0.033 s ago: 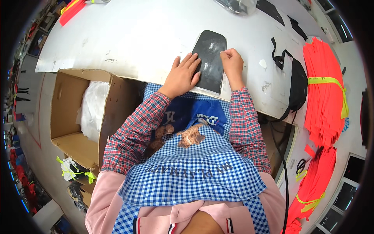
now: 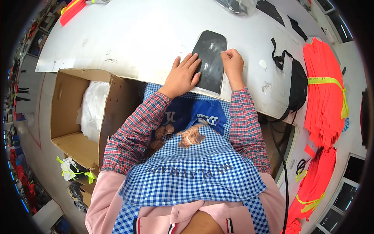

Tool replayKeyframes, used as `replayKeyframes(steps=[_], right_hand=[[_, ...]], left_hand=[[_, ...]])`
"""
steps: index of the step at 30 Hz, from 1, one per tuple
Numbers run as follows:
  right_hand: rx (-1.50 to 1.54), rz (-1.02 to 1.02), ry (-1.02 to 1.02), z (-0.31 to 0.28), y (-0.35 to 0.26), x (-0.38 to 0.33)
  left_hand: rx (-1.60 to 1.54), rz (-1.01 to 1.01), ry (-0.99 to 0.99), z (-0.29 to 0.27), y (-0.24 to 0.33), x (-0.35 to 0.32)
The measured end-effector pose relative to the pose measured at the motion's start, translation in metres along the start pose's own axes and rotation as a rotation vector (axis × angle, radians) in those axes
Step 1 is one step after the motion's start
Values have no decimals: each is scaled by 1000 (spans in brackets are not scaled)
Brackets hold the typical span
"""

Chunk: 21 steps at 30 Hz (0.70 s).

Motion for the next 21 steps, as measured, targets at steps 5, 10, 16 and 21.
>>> replayKeyframes(steps=[5, 10, 16, 21], right_hand=[[-33, -90, 23, 2, -9, 4], [28, -49, -145, 33, -14, 22], [-249, -114, -148, 43, -30, 31], [-364, -161, -149, 46, -39, 31]], left_hand=[[2, 1, -7, 2, -1, 0], [-3, 11, 30, -1, 0, 1], [-18, -6, -8, 2, -2, 0], [-15, -1, 2, -1, 0, -1]])
Point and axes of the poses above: each hand's wrist, its own x-axis towards the middle knuckle, its own z-axis out of the palm, y = z × x, the point moved 10 cm from there along x, towards the middle knuckle, and after that the axes turned 4 degrees about -y, right-handed, at the moved point
